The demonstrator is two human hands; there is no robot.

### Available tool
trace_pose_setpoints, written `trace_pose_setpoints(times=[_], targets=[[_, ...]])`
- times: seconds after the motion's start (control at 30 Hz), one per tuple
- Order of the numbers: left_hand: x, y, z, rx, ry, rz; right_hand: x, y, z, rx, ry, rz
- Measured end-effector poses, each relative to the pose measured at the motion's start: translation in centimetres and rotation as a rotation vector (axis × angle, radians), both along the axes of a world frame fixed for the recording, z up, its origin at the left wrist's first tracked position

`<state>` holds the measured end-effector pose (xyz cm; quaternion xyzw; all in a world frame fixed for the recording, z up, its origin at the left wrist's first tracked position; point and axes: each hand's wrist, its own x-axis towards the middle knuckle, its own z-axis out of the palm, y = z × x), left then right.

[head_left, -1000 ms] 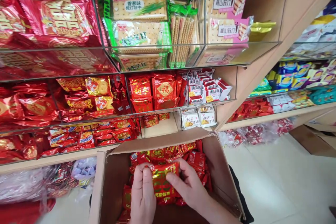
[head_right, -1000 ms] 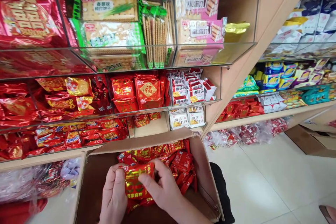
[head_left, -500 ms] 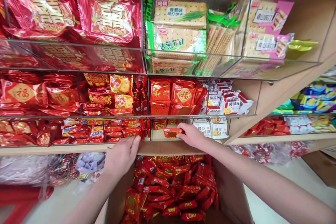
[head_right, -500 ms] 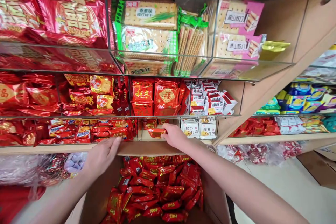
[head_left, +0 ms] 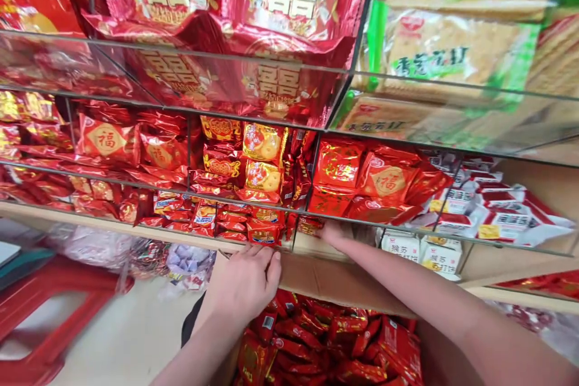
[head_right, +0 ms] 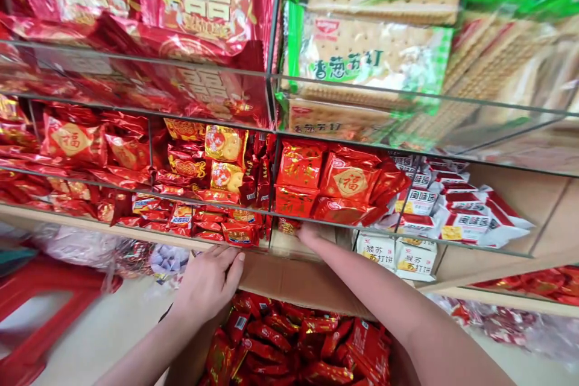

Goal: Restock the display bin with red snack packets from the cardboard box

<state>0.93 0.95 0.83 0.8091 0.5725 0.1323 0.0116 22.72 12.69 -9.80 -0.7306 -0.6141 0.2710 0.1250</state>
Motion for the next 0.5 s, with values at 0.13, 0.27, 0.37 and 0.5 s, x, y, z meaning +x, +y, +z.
trace_pose_setpoints(times=[0.13,0.27,0.37,0.5], targets=[[0.0,0.0,-0.1,0.002,-0.006,-0.008,-0.2,0.3,-1.2,0.01,0.028,-0.104],[0.1,0.0,-0.1,0.011,-0.003,-0.014,-0.7,0.4,-1.8,-0.006,0.09,-0.176],[0.2,0.1,-0.1,0.016,0.003,-0.019,-1.2,0.5,-2.0,-0.027,0.152,-0.199],[0.3,0.1,-0.1,0.02,0.003,-0.018,-1.6,0.3,-1.6,-0.043,0.212,-0.245]])
